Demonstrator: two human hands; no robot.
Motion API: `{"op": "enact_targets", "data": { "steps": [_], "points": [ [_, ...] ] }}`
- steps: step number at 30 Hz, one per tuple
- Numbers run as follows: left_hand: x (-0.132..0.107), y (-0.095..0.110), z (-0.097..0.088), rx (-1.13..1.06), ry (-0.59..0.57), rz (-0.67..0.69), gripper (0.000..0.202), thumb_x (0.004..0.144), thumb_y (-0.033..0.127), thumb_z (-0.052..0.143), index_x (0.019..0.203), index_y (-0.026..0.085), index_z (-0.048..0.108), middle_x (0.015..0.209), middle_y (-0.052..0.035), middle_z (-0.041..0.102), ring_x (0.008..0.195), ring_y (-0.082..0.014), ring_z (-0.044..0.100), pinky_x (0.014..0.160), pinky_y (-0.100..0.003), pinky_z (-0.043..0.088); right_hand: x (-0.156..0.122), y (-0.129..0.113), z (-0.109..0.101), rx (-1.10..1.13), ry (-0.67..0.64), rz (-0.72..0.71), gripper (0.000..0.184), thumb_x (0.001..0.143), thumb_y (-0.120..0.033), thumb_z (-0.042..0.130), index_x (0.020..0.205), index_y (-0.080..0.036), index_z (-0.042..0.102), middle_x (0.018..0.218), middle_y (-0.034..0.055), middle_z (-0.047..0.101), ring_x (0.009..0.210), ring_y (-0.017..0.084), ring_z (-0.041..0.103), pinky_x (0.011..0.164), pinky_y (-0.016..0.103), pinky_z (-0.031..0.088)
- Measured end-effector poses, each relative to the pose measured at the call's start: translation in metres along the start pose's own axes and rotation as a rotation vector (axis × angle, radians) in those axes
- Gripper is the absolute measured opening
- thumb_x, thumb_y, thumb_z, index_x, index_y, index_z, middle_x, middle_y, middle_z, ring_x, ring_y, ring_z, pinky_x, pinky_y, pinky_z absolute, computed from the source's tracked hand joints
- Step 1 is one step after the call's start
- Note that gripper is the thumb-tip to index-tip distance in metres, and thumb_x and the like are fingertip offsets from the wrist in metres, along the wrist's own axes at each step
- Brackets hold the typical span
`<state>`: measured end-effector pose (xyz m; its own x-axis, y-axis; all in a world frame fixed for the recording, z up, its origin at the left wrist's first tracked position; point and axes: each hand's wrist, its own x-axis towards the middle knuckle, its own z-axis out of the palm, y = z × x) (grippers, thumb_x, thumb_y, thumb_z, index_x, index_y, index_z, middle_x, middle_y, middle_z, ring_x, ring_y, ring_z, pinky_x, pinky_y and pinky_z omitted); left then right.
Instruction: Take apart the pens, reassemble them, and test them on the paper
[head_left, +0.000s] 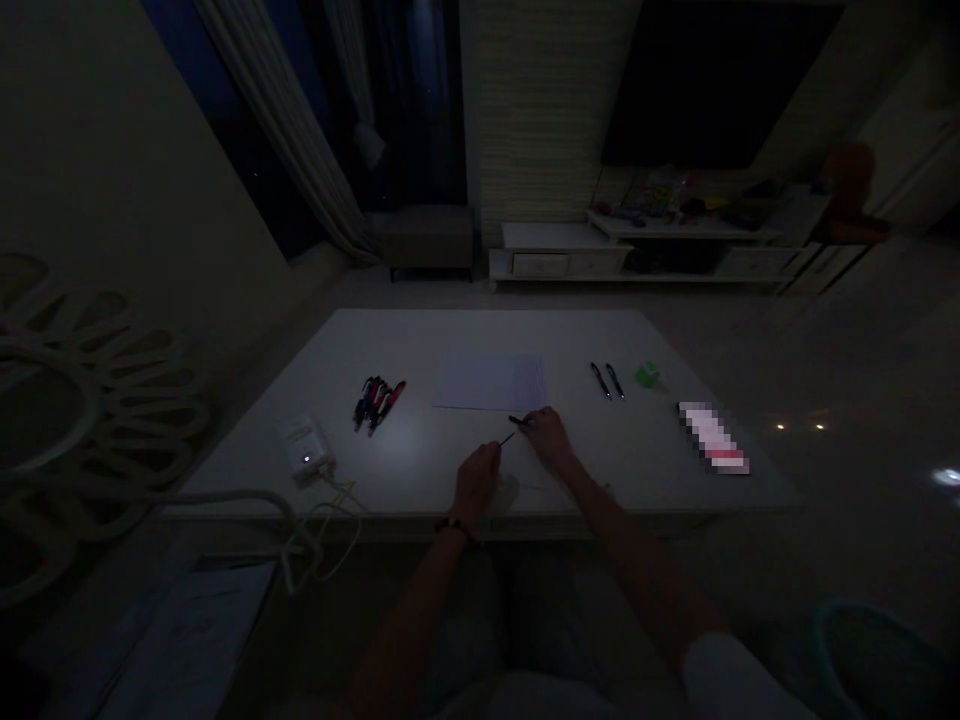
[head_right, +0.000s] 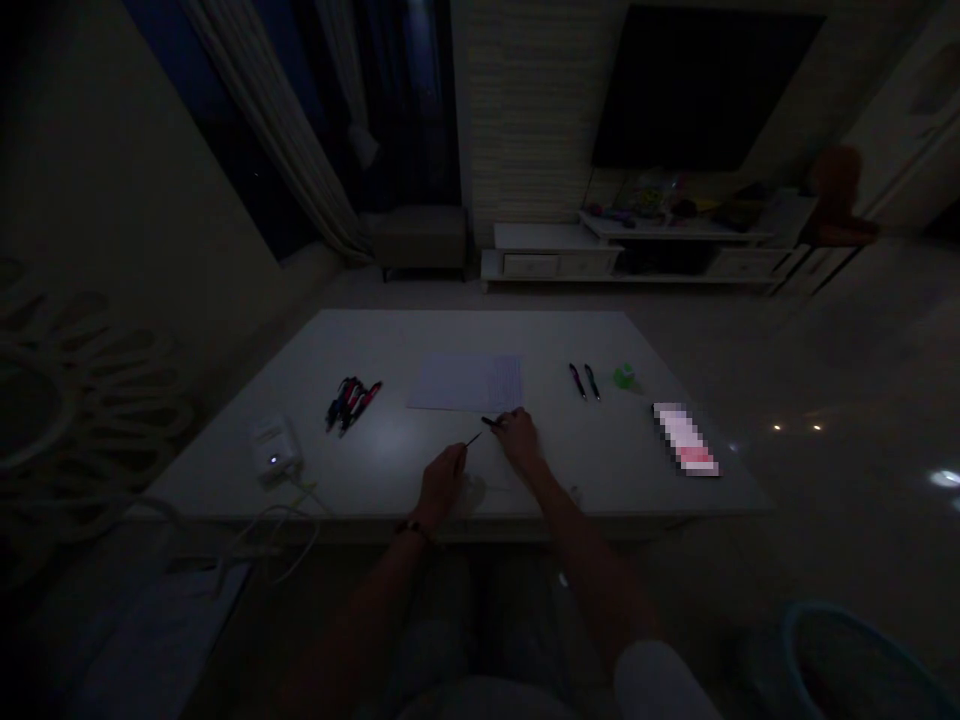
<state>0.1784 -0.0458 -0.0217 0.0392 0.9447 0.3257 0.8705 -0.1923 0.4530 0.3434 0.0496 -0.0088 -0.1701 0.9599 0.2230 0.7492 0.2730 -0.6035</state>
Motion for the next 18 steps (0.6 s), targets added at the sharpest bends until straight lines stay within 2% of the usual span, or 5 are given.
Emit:
{"op": "enact_targets", "data": {
  "steps": [3, 6, 11, 14, 18],
  "points": [
    [0.000, 0.001, 0.000, 0.001, 0.006, 0.005, 0.028, 0.095, 0.028, 0.027, 0.107, 0.021, 0.052, 0.092, -0.0034, 0.060, 0.081, -0.0120, 0.055, 0.074, -0.023, 0.040, -0.002, -0.002, -0.006, 0.171, 0.013, 0.011, 0.014, 0.079, -0.027, 0.055, 0.086, -0.019, 0.064, 0.089, 0.0061, 0.063, 0.086, 0.017, 0.058, 0.078, 0.029, 0.043],
    [0.000, 0.002, -0.001, -0.003, 0.003, 0.013, 0.029, 0.095, 0.028, 0.027, 0.106, 0.021, 0.052, 0.092, -0.0038, 0.060, 0.083, -0.0122, 0.055, 0.074, -0.023, 0.041, -0.013, -0.002, -0.030, 0.358, -0.015, -0.044, 0.017, 0.079, -0.029, 0.053, 0.089, -0.019, 0.063, 0.083, 0.0027, 0.066, 0.076, 0.015, 0.059, 0.071, 0.028, 0.045],
    [0.001, 0.002, -0.003, 0.014, -0.023, 0.028, 0.029, 0.095, 0.029, 0.026, 0.105, 0.023, 0.052, 0.091, -0.0034, 0.060, 0.084, -0.0127, 0.055, 0.074, -0.024, 0.041, -0.030, -0.011, -0.066, 0.446, 0.022, -0.085, 0.018, 0.077, -0.033, 0.058, 0.086, -0.019, 0.065, 0.086, 0.0042, 0.067, 0.075, 0.016, 0.061, 0.069, 0.028, 0.046],
    [0.001, 0.004, -0.005, 0.028, -0.049, 0.035, 0.028, 0.095, 0.028, 0.026, 0.105, 0.022, 0.052, 0.091, -0.0039, 0.059, 0.083, -0.0129, 0.055, 0.073, -0.023, 0.040, -0.032, -0.020, -0.071, 0.453, 0.012, -0.132, 0.018, 0.077, -0.032, 0.058, 0.086, -0.019, 0.065, 0.085, 0.0044, 0.067, 0.074, 0.016, 0.061, 0.068, 0.028, 0.046],
    [0.000, 0.006, -0.009, 0.039, -0.081, 0.037, 0.025, 0.094, 0.025, 0.029, 0.103, 0.023, 0.052, 0.089, -0.0032, 0.058, 0.080, -0.0128, 0.054, 0.069, -0.023, 0.039, -0.031, -0.024, -0.068, 0.437, 0.002, -0.175, 0.017, 0.076, -0.031, 0.059, 0.085, -0.018, 0.065, 0.085, 0.0047, 0.068, 0.075, 0.015, 0.061, 0.067, 0.028, 0.046]
  ]
}}
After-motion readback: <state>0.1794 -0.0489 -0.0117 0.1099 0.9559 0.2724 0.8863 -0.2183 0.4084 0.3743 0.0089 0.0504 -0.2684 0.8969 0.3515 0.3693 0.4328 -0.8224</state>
